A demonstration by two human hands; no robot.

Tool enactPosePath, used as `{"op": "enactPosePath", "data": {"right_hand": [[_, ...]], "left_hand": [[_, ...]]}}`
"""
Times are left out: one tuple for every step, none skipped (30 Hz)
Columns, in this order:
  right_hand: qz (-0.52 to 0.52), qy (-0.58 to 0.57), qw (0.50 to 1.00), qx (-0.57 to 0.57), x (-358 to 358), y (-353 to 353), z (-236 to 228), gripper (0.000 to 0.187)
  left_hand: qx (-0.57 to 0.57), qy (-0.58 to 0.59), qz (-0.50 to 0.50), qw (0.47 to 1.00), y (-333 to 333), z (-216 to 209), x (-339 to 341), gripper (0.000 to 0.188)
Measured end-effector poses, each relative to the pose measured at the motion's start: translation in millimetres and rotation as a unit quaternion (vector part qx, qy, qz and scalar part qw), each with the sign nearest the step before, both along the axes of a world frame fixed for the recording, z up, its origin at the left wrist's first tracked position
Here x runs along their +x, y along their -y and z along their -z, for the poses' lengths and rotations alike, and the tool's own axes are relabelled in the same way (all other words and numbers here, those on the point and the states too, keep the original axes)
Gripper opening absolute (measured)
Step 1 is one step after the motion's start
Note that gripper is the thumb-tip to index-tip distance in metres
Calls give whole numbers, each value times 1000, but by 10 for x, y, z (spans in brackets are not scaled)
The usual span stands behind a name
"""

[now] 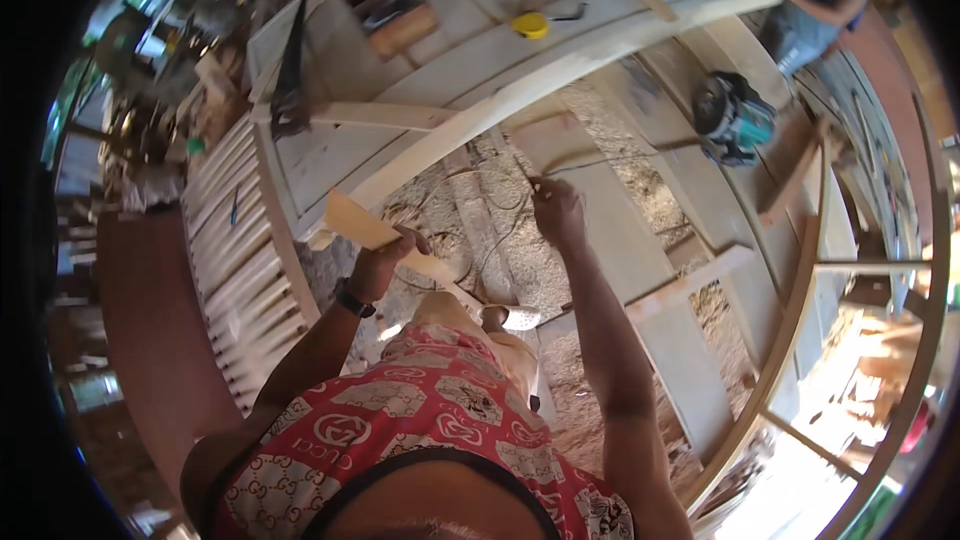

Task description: Measuring a door panel with a tape measure, marking measurements with a pencil, and hammering a wooden strip onto the panel.

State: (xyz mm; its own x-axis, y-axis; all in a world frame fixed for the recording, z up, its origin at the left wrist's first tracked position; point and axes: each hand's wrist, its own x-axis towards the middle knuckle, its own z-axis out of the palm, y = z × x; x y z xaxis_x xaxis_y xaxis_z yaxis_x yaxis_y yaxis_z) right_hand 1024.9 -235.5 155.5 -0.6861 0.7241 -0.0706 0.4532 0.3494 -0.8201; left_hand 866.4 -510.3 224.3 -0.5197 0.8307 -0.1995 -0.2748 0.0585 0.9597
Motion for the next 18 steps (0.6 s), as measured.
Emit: {"op": "enactPosePath", "data": {"right_hand": [[-21,-10,999,23,-201,-115,-16,26],[-31,-15,999,40,-454,-244,-34,25],[-43,-26,997,62,-702,-346,-50,23],[-42,-44,994,88,-962,-456,-67,20],[-61,-52,991,109,-1196,-522,-72,18],[-60,-53,987,139,-1464,-599,-94,15],[-90,-48,977,188,-1699,-640,-110,16],[-102,-14,967,234,-1919,-664,-124,18],[-117,-28,963,240,-2172,-673,-150,18],[-127,-19,955,266,-2408,-660,-175,19],[-139,-13,946,294,-2638,-633,-201,20],[-152,-15,943,295,-2844,-579,-227,20],[-149,-7,947,284,-3037,-591,-269,21],[-128,12,954,270,-3172,-492,-295,21],[-155,6,950,272,-3280,-406,-313,21],[-175,66,941,280,-3435,-364,-375,22],[-193,127,929,291,-3518,-307,-415,24],[-198,130,926,295,-3589,-277,-448,24]], "left_hand": [[-51,3,-36,998,135,-13,102,15],[-99,6,-65,993,254,-17,178,15],[-102,10,-82,991,388,-35,247,15],[-100,9,-94,991,513,-55,304,15],[-109,28,-128,985,630,-75,380,16],[-111,56,-155,980,719,-95,391,16],[-110,50,-162,979,828,-125,408,16],[-111,32,-184,976,921,-160,417,16],[-112,10,-197,974,1021,-190,376,16],[-115,24,-214,970,1124,-233,326,16],[-108,12,-255,961,1235,-265,268,17],[-94,1,-296,951,1376,-278,220,17],[-112,-23,-317,941,1470,-318,143,17],[-109,-24,-329,938,1641,-350,91,17],[-117,-32,-366,923,1808,-371,51,18],[-124,-36,-397,909,1974,-405,-43,18],[-157,-70,-398,901,2162,-437,-108,20],[-191,-99,-394,894,2344,-469,-172,22]]}}
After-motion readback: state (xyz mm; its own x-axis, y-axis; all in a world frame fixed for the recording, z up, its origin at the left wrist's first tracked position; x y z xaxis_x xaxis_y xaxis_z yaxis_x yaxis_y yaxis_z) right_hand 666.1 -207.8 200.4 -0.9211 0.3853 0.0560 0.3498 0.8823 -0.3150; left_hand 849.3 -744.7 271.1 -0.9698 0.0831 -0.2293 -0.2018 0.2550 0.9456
